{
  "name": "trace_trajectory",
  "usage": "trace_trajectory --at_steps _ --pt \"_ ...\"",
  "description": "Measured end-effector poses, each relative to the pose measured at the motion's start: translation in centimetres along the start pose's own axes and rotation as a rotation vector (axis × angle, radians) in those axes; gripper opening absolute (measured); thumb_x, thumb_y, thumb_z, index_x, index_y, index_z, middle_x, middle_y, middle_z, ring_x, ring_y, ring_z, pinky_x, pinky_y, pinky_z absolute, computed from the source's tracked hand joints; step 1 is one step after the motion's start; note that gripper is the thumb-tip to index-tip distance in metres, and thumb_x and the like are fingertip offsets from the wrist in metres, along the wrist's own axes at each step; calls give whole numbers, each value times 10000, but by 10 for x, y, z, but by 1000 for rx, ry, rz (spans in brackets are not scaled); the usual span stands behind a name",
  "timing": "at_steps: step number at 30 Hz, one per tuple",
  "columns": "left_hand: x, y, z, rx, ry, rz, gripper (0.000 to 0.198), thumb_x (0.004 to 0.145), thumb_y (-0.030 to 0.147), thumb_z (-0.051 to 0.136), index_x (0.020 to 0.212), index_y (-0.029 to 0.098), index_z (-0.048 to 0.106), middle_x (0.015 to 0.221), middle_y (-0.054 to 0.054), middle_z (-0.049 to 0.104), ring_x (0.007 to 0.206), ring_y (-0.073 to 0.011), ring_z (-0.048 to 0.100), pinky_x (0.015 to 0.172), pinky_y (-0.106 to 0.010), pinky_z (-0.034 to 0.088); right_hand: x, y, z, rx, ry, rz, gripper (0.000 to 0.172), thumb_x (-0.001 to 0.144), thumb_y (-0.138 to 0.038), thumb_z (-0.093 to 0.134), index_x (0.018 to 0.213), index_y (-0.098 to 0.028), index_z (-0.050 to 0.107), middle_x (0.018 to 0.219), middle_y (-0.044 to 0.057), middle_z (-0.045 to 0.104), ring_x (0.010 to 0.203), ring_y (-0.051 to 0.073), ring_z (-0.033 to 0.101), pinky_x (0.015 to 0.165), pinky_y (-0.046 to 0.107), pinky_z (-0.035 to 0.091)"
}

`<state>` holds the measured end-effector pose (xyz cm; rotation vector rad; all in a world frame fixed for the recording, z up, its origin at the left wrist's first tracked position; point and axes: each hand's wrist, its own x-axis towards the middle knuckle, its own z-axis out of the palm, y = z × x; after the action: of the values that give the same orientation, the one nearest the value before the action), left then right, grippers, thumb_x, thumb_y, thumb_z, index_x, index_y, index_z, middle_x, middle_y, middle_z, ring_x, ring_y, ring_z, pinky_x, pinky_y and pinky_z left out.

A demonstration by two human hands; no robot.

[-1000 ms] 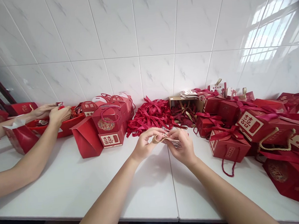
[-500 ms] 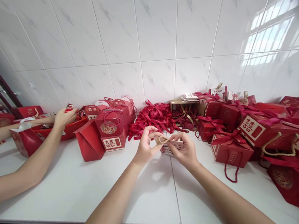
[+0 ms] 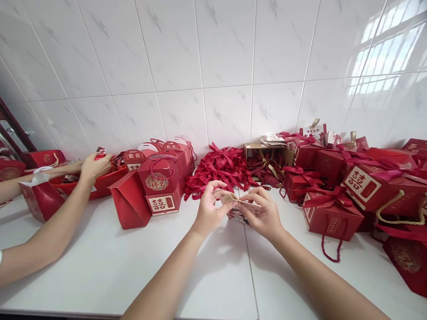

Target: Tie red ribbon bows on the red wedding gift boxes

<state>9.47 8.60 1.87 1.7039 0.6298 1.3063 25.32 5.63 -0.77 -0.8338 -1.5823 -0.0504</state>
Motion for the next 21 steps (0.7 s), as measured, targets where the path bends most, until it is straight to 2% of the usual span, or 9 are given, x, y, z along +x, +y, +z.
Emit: trace_trajectory --at_steps 5,9,11,14,17,19,21 --pt "0 2 0 -11 -12 -11 436 668 237 768 949 217 435 759 10 665 714 -160 654 692 -285 489 -3 3 2 -3 -21 12 25 788 -218 618 764 -212 623 755 28 530 695 182 548 611 337 459" --pt "0 11 -4 -9 -104 -65 334 680 239 754 849 197 469 750 -1 665 684 -157 649 653 -280 499 -4 1 3 -16 -38 -3 66 795 -223 621 735 -203 601 730 18 541 677 173 549 623 335 433" --pt "0 17 -7 26 -142 -98 299 694 250 740 817 192 474 757 -15 677 699 -170 654 634 -281 500 -3 -3 3 -3 -44 -8 94 795 -237 631 713 -202 602 711 11 538 657 166 543 624 333 425" --pt "-1 24 -11 113 -131 -87 266 701 257 730 816 192 499 771 -23 684 740 -186 659 640 -281 498 0 -8 2 72 -66 25 126 799 -264 633 690 -205 608 701 7 528 650 162 542 613 322 432" --pt "1 17 -11 192 -72 43 342 718 256 716 993 207 518 830 -17 680 853 -187 649 798 -313 480 2 -7 5 108 -41 101 148 798 -276 627 670 -206 599 705 8 534 666 167 554 620 316 449" --pt "3 2 -9 216 -5 111 510 750 272 685 1181 230 417 970 -41 668 933 -185 631 877 -338 450 1 -1 9 107 -3 190 128 788 -287 632 702 -207 583 709 7 549 669 172 562 616 310 460" --pt "6 -18 -9 295 56 76 581 785 320 636 1268 236 325 1127 -84 615 1021 -199 599 906 -362 436 -1 10 11 132 2 292 135 773 -296 643 840 -207 567 773 15 591 707 181 587 633 311 479"
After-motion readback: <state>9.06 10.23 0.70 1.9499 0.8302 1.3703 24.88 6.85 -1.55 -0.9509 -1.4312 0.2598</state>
